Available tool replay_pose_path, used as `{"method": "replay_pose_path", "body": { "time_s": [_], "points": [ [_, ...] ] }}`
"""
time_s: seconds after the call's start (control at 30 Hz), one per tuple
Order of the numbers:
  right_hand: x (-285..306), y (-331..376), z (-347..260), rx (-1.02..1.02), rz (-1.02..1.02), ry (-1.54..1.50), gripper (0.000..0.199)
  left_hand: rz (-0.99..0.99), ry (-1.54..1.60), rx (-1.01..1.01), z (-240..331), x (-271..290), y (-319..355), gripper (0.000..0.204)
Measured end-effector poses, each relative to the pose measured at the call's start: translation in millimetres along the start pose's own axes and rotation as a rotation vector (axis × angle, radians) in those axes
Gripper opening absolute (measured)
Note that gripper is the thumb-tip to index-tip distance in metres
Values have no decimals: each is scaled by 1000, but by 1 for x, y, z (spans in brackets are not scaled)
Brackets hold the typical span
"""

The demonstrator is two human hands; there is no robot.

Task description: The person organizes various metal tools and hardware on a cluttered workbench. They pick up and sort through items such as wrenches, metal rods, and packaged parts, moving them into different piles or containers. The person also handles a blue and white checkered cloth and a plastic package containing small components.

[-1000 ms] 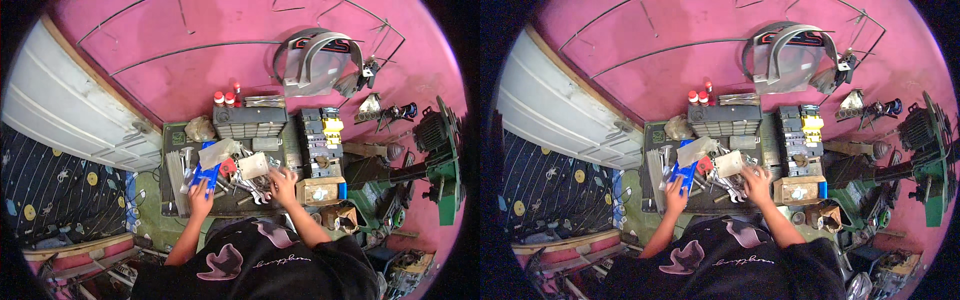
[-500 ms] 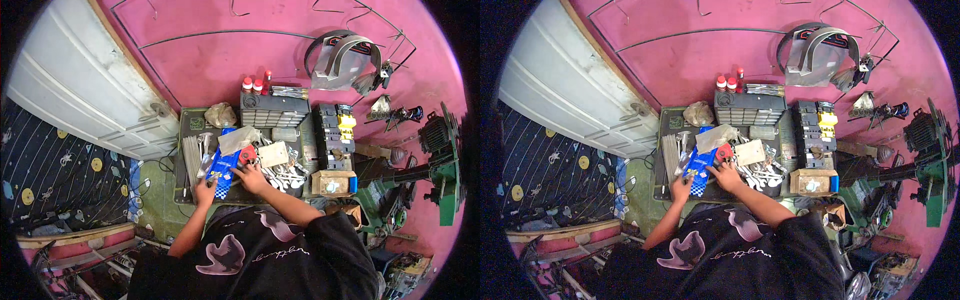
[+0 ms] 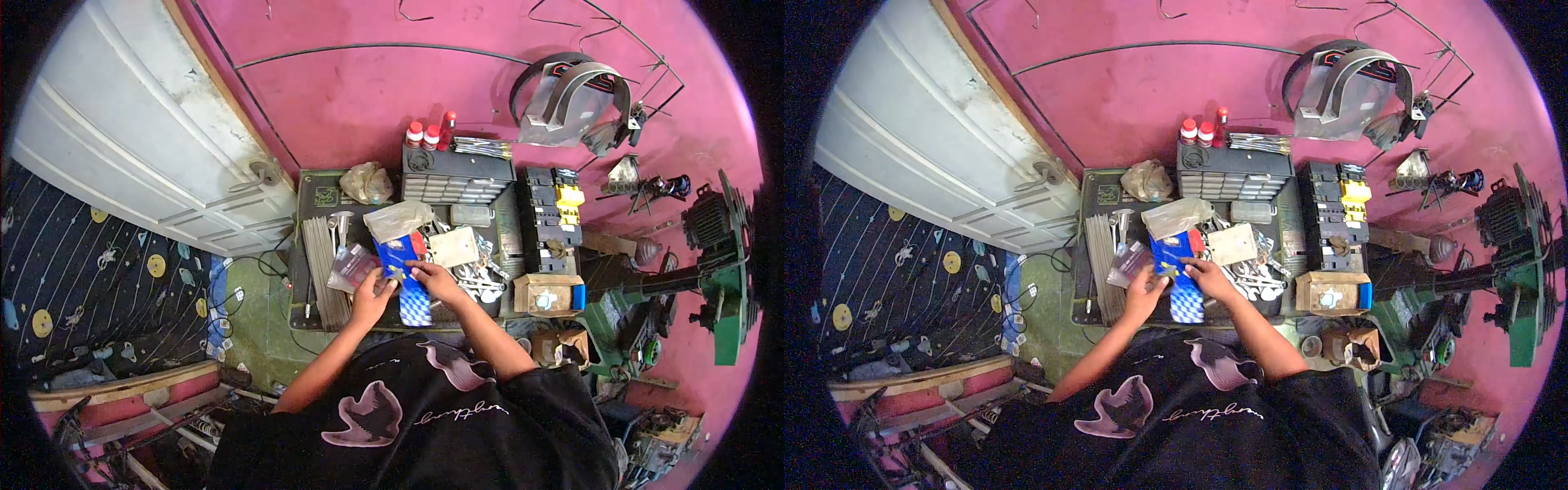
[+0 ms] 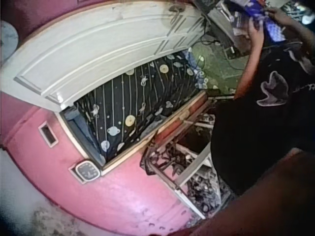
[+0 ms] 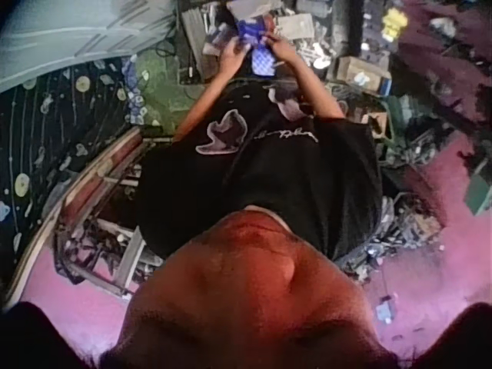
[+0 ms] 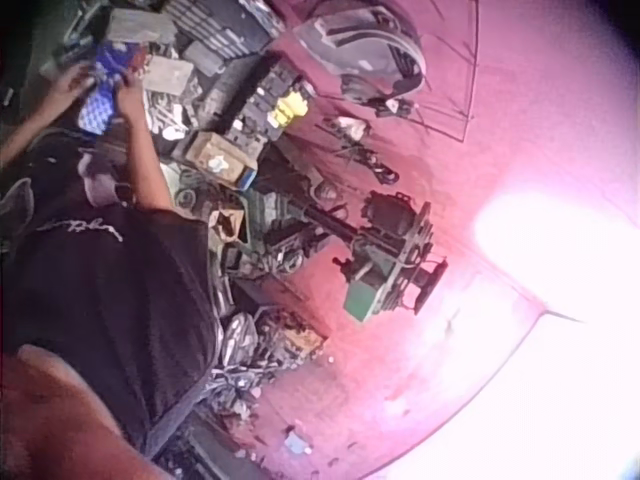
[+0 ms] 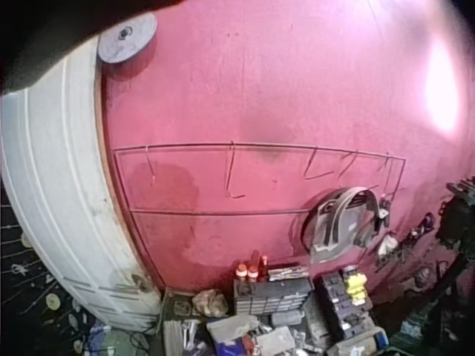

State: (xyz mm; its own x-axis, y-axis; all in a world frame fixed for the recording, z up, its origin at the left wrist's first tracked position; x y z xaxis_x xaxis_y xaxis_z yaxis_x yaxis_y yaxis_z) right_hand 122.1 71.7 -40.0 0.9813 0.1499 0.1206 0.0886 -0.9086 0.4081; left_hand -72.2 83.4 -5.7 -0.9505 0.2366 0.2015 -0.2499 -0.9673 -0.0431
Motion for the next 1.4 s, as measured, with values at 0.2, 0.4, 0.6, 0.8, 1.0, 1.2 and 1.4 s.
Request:
{"method": "replay_pose_path", "body": {
  "time_s": [0.2, 0.4, 0.6, 0.8, 1.0, 1.2, 1.4],
  "points": [
    [19, 50, 26, 85, 19, 720, 41, -163, -138, -53, 27, -53, -3, 37],
    [53, 80, -4, 276, 4, 4, 32, -126, -287, -105, 46, -80, -2, 38],
    [60, 94, -25, 446, -100, 381, 29, -77, -268, -114, 52, -92, 21, 37],
    [52, 110, -52, 657, -3, 661, 26, 11, -274, -132, 60, -77, 49, 39],
    [38, 115, -52, 872, -10, 661, 16, -48, -222, -68, 61, -69, 93, 37],
    [23, 121, -49, 922, -121, 766, 23, 155, -423, -65, 54, -62, 117, 22],
    [18, 127, -54, 827, -19, 782, 30, 313, -820, -253, 97, -54, 122, 25]
  ]
}}
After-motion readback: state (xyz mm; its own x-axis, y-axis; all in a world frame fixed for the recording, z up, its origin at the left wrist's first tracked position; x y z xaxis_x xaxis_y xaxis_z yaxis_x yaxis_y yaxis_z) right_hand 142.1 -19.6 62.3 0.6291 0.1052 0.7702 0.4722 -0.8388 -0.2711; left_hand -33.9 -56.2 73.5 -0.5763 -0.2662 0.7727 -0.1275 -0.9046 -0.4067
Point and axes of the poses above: each hand's wrist, its own y-axis away from the middle knuckle, its own x-axis out of the back of the hand, z = x × y, the point moved 5 cm from there along -y, towards the middle knuckle
